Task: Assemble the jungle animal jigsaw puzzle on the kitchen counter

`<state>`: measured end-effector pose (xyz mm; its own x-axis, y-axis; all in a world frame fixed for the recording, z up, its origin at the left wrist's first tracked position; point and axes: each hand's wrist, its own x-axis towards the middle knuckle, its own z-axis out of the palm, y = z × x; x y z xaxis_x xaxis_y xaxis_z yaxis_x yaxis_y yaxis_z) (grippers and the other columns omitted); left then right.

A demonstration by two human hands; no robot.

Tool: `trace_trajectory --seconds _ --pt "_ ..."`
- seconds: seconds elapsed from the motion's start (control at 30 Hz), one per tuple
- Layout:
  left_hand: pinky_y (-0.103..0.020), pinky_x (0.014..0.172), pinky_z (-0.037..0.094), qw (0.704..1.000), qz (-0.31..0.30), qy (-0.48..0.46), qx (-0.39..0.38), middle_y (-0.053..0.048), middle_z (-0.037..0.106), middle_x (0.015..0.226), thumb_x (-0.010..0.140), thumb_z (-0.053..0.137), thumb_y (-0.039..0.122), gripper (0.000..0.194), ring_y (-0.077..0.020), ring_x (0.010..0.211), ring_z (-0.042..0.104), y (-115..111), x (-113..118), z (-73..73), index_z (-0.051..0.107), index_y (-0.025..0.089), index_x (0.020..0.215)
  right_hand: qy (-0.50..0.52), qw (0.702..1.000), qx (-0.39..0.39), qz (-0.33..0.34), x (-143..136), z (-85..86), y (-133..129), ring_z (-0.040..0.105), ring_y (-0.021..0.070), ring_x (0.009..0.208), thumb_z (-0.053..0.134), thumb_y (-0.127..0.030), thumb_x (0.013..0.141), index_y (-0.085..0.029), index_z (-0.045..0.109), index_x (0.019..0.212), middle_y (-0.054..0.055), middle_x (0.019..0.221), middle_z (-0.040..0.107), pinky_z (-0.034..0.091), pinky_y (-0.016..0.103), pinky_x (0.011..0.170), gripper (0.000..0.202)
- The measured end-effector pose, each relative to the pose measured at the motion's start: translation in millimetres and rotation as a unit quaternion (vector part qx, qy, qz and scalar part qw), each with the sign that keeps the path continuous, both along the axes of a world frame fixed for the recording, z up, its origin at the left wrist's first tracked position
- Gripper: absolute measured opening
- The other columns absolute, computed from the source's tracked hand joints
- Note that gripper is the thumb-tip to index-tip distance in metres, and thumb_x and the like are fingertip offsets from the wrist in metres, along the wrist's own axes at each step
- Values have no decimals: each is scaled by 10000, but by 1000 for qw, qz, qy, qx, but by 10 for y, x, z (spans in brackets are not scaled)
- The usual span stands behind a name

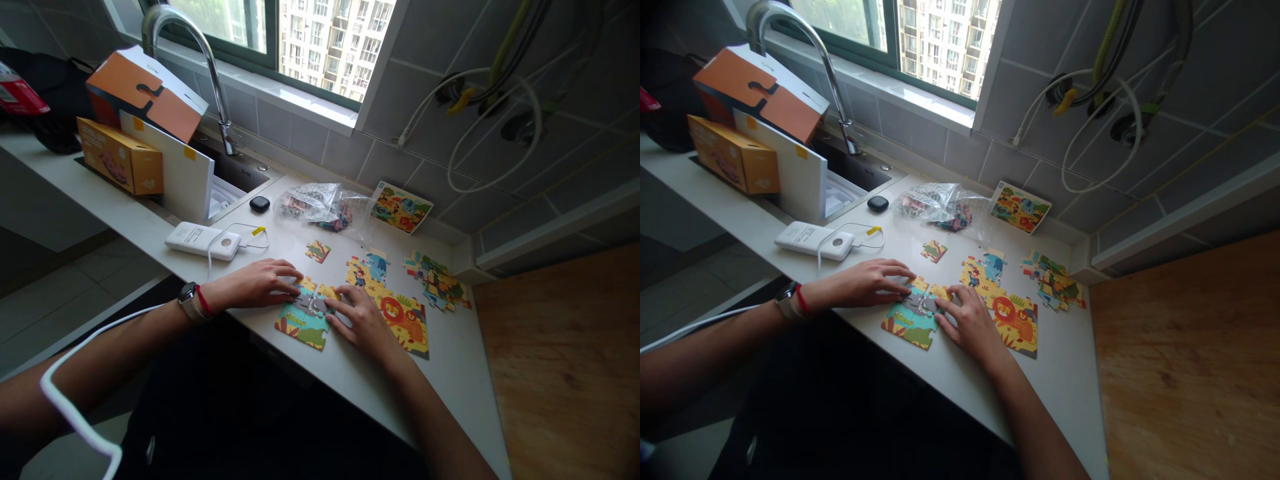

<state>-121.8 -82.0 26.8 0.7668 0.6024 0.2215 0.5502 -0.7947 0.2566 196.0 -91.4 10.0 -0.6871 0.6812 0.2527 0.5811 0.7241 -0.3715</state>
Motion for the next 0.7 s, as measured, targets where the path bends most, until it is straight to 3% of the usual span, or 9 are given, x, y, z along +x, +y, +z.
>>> trace_trajectory --seconds 0.27,0.4,0.57,0.7 --pt "-376 989 547 999 2 -34 -4 -76 712 1288 1024 628 301 189 -248 1165 664 -31 15 48 788 291 1125 -12 1000 -4 11 -28 31 -31 582 321 1247 659 -353 983 -275 739 1275 149 1317 620 530 540 1062 312" --pt "-407 1035 532 1000 13 -3 -6 -92 656 1398 1031 616 342 213 -268 1210 647 -79 50 63 757 266 1172 -22 1000 -10 12 -29 31 -36 565 341 1282 654 -361 985 -252 728 1291 164 1364 598 517 562 1074 333" --pt "-498 1185 419 1000 3 2 -11 -108 525 1566 982 672 471 483 -348 1427 506 -236 113 -40 628 276 1422 -23 1000 -12 12 -23 28 -36 560 340 1305 654 -371 985 -261 726 1289 159 1388 588 506 562 1096 332" --pt "-488 1242 342 999 7 9 -31 -94 489 1601 1003 624 518 585 -342 1507 414 -337 122 -119 533 271 1525 -15 1000 -4 15 -27 34 -41 560 335 1322 669 -365 975 -269 728 1287 157 1404 590 500 564 1111 331"
